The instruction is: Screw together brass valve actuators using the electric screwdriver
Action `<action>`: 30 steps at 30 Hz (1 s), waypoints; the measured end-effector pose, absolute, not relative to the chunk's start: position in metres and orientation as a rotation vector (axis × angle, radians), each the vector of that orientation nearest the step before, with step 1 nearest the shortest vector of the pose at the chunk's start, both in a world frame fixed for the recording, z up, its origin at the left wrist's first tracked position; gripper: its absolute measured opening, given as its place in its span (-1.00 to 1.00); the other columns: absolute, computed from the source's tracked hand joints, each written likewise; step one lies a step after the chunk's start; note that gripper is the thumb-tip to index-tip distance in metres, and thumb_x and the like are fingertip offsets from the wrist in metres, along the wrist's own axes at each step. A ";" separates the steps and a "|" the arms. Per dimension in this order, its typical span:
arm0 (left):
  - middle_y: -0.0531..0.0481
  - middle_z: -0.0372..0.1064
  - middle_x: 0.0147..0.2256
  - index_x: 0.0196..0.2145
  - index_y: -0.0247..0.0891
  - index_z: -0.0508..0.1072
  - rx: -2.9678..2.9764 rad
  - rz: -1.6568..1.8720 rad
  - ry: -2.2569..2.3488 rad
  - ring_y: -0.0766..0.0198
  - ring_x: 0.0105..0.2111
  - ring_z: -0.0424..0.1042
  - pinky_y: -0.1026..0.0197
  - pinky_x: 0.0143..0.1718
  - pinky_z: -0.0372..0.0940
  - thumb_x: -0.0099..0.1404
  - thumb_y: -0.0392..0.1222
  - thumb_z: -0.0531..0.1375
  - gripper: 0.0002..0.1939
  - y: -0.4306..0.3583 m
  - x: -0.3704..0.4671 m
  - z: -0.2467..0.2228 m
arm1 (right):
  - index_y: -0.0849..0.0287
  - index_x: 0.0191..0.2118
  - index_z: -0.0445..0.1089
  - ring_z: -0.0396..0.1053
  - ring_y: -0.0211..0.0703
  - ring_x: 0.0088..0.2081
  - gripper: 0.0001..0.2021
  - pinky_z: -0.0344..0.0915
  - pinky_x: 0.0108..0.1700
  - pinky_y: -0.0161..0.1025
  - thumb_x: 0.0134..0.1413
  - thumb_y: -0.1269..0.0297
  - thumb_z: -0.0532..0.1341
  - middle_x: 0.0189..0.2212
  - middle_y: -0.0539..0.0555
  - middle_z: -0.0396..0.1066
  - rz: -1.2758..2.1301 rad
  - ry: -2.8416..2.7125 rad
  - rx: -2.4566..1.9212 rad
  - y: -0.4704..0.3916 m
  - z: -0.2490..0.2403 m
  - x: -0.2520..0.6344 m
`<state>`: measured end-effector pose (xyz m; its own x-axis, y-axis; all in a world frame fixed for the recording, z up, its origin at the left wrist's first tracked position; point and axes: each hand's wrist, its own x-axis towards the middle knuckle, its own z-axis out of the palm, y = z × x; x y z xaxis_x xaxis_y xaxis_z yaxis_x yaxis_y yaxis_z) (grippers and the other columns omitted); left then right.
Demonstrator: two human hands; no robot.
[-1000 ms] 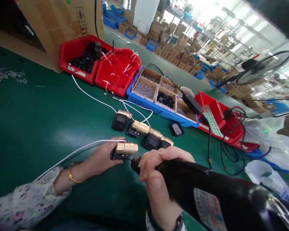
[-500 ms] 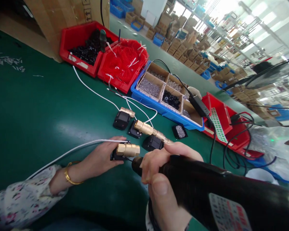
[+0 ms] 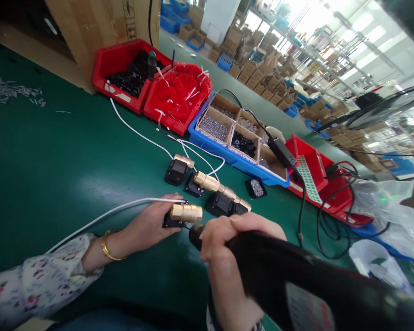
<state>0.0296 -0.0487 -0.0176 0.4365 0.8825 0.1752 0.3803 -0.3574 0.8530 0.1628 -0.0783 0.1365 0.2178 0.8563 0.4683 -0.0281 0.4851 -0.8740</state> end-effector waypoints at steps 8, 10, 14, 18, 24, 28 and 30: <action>-0.07 0.26 0.09 0.08 -0.20 0.23 1.903 0.846 1.033 0.14 0.13 0.22 0.03 0.21 0.15 0.13 -0.29 0.31 -0.42 -0.048 0.029 -0.014 | 0.17 -0.06 0.17 0.20 -0.31 -0.59 -0.75 0.17 -0.48 -0.25 0.18 0.28 0.19 -0.57 -0.11 0.23 0.827 -1.204 -0.799 -0.087 0.138 0.152; -0.07 0.25 0.10 0.09 -0.20 0.22 1.899 0.835 1.027 0.13 0.14 0.21 0.02 0.21 0.14 0.12 -0.31 0.30 -0.41 -0.048 0.029 -0.014 | 0.17 -0.07 0.17 0.20 -0.32 -0.59 -0.76 0.17 -0.47 -0.25 0.18 0.28 0.18 -0.57 -0.12 0.24 0.821 -1.189 -0.805 -0.087 0.135 0.149; -0.09 0.24 0.11 0.09 -0.19 0.22 1.888 0.820 1.035 0.11 0.15 0.19 -0.01 0.22 0.13 0.08 -0.35 0.30 -0.37 -0.048 0.029 -0.017 | 0.18 -0.06 0.16 0.22 -0.32 -0.57 -0.76 0.18 -0.45 -0.25 0.18 0.30 0.17 -0.55 -0.11 0.25 0.815 -1.203 -0.790 -0.087 0.131 0.150; -0.08 0.23 0.13 0.10 -0.20 0.22 1.885 0.805 1.036 0.12 0.17 0.18 0.01 0.23 0.10 0.08 -0.39 0.26 -0.37 -0.049 0.029 -0.014 | 0.19 -0.05 0.15 0.21 -0.33 -0.57 -0.76 0.18 -0.45 -0.25 0.20 0.31 0.15 -0.55 -0.11 0.24 0.831 -1.225 -0.761 -0.083 0.131 0.148; -0.09 0.25 0.11 0.08 -0.21 0.25 1.846 0.798 1.029 0.11 0.15 0.20 0.00 0.23 0.12 0.08 -0.38 0.25 -0.41 -0.048 0.027 -0.014 | 0.15 -0.07 0.15 0.18 -0.34 -0.59 -0.77 0.17 -0.47 -0.29 0.20 0.27 0.16 -0.58 -0.13 0.22 0.812 -1.186 -0.811 -0.083 0.128 0.143; -0.08 0.24 0.12 0.08 -0.18 0.26 1.835 0.813 1.033 0.07 0.16 0.19 0.00 0.24 0.10 0.08 -0.30 0.29 -0.40 -0.051 0.036 -0.013 | 0.10 -0.08 0.17 0.17 -0.34 -0.63 -0.77 0.18 -0.52 -0.30 0.19 0.22 0.17 -0.62 -0.14 0.20 0.808 -1.228 -0.805 -0.082 0.127 0.151; -0.07 0.27 0.10 0.06 -0.12 0.28 1.832 0.796 1.052 0.07 0.14 0.23 0.09 0.22 0.14 0.07 -0.21 0.33 -0.40 -0.051 0.034 -0.002 | 0.06 -0.10 0.22 0.18 -0.32 -0.65 -0.79 0.19 -0.56 -0.31 0.19 0.18 0.20 -0.62 -0.14 0.22 0.878 -1.269 -0.776 -0.075 0.125 0.151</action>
